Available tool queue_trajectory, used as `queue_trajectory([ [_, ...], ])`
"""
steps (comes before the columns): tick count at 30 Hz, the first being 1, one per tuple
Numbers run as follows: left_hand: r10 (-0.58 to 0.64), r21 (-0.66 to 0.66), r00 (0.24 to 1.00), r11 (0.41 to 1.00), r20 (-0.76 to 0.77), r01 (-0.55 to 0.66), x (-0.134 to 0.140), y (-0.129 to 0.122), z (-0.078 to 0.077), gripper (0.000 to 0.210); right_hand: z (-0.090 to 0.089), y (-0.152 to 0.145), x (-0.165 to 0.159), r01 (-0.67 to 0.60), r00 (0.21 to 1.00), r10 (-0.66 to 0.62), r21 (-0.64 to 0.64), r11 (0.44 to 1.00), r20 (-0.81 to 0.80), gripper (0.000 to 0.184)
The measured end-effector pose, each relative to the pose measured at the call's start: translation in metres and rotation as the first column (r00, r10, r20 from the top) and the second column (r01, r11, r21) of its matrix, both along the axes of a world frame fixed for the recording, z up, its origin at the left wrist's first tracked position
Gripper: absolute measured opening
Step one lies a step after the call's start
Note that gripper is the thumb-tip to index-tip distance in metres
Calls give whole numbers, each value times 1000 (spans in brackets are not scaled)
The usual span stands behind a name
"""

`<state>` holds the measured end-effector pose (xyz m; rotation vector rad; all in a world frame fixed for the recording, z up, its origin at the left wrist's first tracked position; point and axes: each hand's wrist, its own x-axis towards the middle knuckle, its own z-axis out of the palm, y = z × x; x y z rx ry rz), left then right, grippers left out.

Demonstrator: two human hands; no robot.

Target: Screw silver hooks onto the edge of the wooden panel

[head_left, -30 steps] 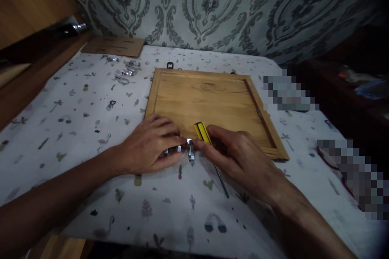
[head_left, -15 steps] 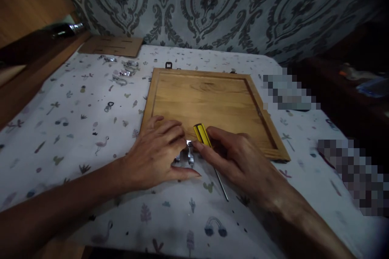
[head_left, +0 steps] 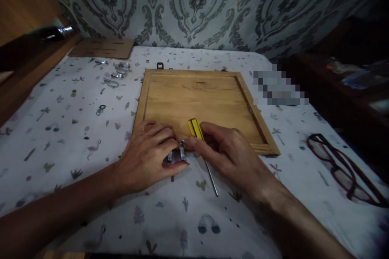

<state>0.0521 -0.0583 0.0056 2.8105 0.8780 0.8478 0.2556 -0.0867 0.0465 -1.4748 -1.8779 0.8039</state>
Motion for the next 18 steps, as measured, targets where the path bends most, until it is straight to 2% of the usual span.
queue_trajectory([
  [3,-5,1,1000,1000,-4,5,-1,1,0,31,2,-2,1,161,967,-147,54,985,-209,30],
  [6,-18,-11,1000,1000,-11,18,-2,2,0,29,5,-5,0,312,863,-247,81,947,-441,23],
  [8,-21,-23,1000,1000,-19,21,-3,2,0,28,6,-7,-3,379,799,-262,116,918,-541,19],
  [10,-24,-33,1000,999,-19,23,-3,2,0,28,6,-8,-6,405,783,-254,156,901,-567,17],
  [15,-18,-24,1000,1000,-5,18,-2,2,0,29,1,-12,-10,392,840,-258,205,897,-477,20],
  [18,-8,-28,1000,1000,-12,8,-2,1,0,28,-1,-13,-10,393,842,-256,216,894,-474,22],
])
